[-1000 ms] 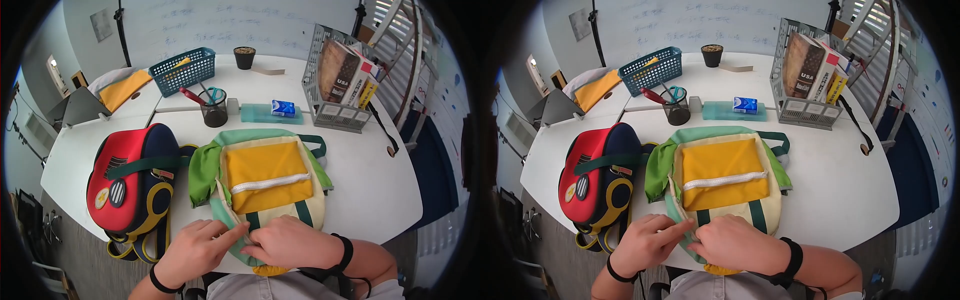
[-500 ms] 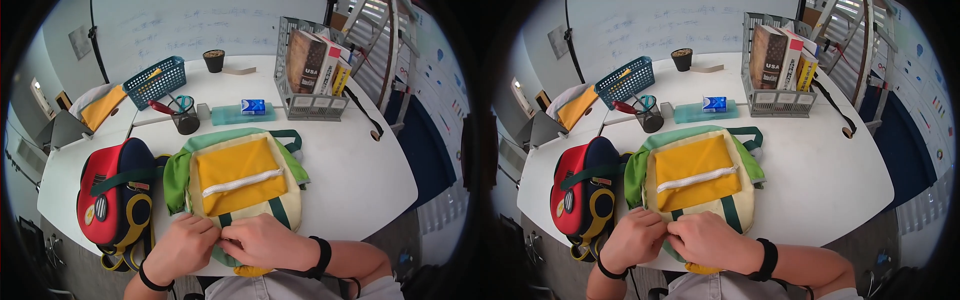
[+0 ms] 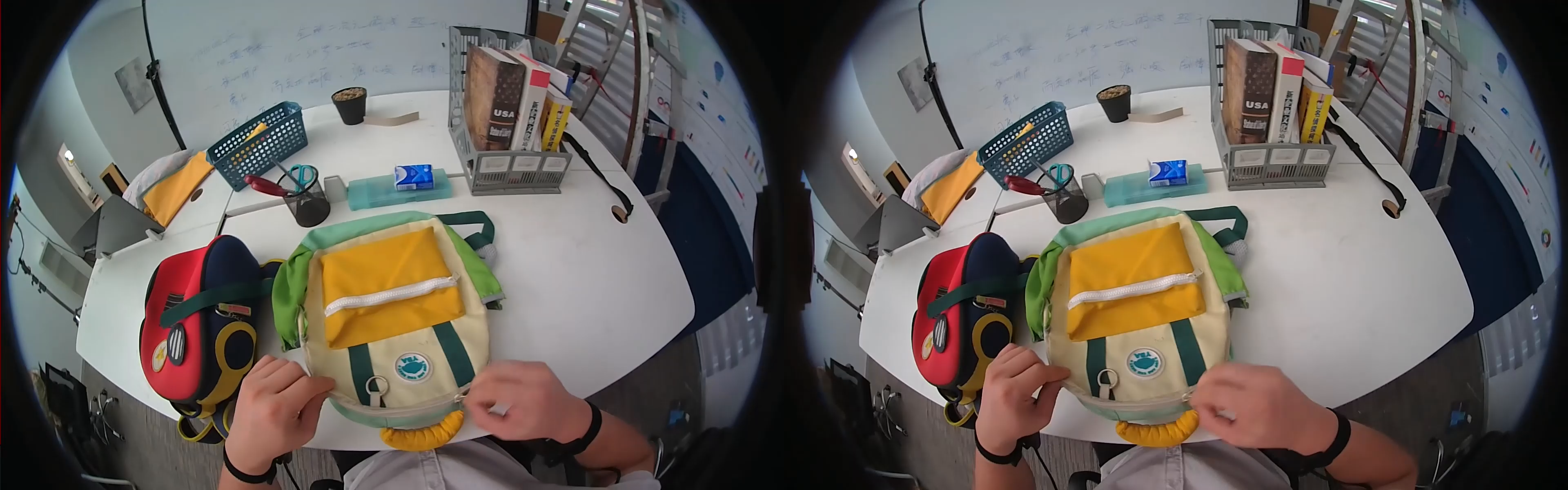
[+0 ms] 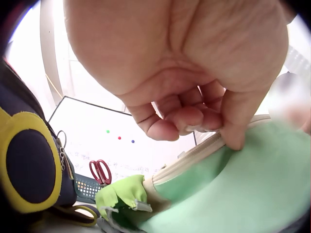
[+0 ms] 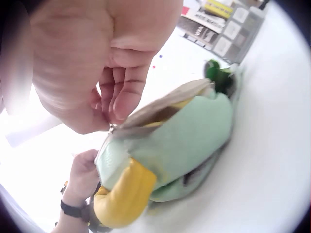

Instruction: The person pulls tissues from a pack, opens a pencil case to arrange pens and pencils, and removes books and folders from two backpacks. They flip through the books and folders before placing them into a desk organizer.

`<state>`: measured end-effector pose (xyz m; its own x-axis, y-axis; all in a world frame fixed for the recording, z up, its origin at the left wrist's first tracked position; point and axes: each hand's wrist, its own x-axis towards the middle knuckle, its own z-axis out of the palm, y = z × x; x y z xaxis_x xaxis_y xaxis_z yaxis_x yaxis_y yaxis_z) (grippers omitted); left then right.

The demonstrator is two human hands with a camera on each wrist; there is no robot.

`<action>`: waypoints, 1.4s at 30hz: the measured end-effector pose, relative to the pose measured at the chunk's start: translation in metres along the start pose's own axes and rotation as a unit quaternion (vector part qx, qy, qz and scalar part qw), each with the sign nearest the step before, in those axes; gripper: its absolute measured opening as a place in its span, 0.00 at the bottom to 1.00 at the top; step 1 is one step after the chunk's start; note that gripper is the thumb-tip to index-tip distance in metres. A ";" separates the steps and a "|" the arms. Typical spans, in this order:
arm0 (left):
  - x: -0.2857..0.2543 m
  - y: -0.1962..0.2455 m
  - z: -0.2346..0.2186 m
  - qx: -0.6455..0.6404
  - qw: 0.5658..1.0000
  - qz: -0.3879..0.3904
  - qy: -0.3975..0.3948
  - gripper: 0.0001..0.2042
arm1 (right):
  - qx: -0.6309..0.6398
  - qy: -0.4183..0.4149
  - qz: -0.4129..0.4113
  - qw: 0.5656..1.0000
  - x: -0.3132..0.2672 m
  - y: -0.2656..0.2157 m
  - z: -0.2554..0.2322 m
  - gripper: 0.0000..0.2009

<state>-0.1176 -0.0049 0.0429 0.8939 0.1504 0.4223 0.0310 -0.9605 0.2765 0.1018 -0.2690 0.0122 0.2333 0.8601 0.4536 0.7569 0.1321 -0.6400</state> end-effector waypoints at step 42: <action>0.034 0.040 0.040 -0.222 0.967 0.125 0.020 0.09 | 0.140 -0.140 0.239 0.951 0.026 0.011 0.002 0.07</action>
<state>-0.0683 -0.0476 0.0340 0.8304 -0.0560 0.5543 -0.3871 -0.7736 0.5017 0.1147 -0.2446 0.0159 0.3078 0.9474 -0.0880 0.4043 -0.2140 -0.8892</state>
